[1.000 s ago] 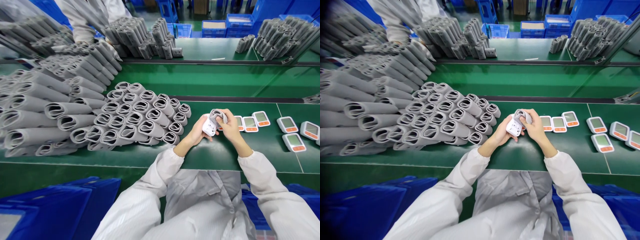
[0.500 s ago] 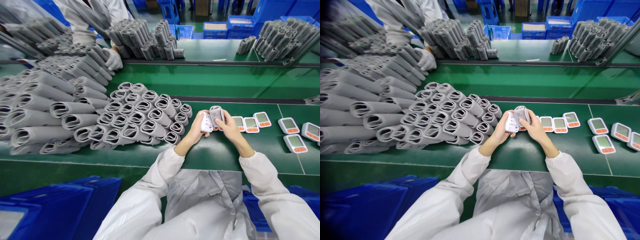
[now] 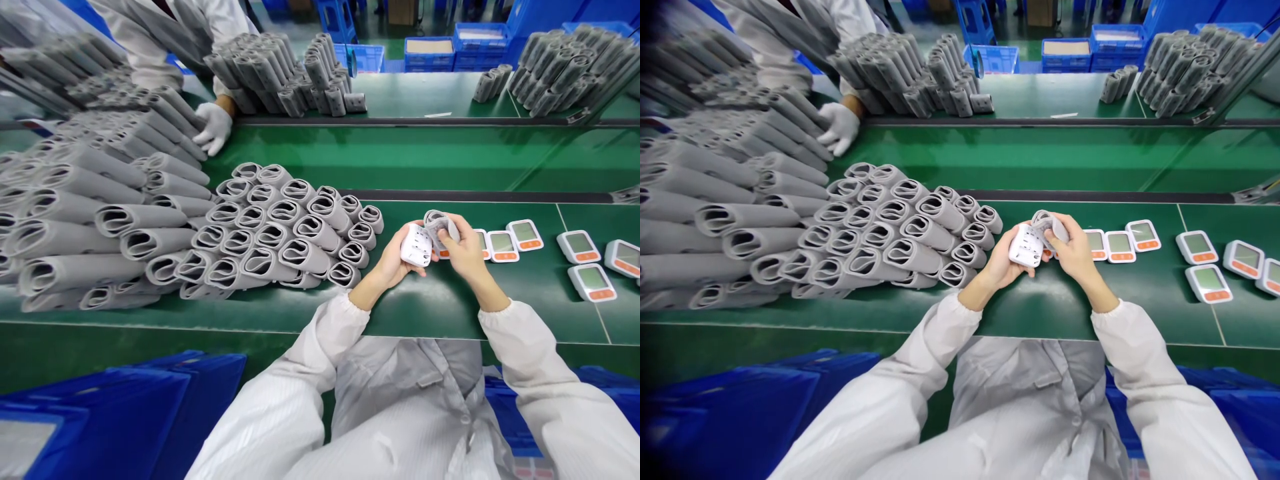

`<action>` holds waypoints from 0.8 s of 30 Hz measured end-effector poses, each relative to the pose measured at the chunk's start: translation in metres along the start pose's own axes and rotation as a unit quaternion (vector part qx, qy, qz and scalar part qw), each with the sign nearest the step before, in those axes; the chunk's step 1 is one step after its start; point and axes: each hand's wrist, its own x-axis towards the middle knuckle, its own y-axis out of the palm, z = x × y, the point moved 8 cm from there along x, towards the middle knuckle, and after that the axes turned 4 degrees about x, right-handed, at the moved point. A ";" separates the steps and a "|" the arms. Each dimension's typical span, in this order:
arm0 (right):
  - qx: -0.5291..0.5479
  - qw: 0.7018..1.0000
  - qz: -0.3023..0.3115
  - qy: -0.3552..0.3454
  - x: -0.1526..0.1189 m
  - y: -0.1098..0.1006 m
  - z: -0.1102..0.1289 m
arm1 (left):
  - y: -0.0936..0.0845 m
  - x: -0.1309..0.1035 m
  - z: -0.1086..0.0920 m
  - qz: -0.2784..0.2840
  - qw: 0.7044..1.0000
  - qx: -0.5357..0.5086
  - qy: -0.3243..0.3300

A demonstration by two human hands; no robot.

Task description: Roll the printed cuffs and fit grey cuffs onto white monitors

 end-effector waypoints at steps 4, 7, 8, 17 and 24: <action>-0.011 1.000 -0.003 -0.005 0.000 -0.001 0.002 | -0.002 0.002 0.010 0.022 0.998 -0.005 -0.051; -0.006 1.000 0.007 -0.004 0.001 -0.001 0.001 | -0.002 0.003 0.019 0.035 0.995 -0.004 -0.094; -0.001 1.000 0.011 0.002 0.001 0.000 -0.002 | -0.001 0.003 0.021 0.041 0.993 -0.005 -0.108; 0.198 0.964 -0.029 0.175 0.001 0.003 -0.047 | 0.003 0.002 0.012 0.058 0.996 -0.013 -0.069; 0.258 0.944 0.047 0.200 0.000 0.017 -0.029 | -0.001 0.003 0.006 0.036 0.998 -0.019 -0.038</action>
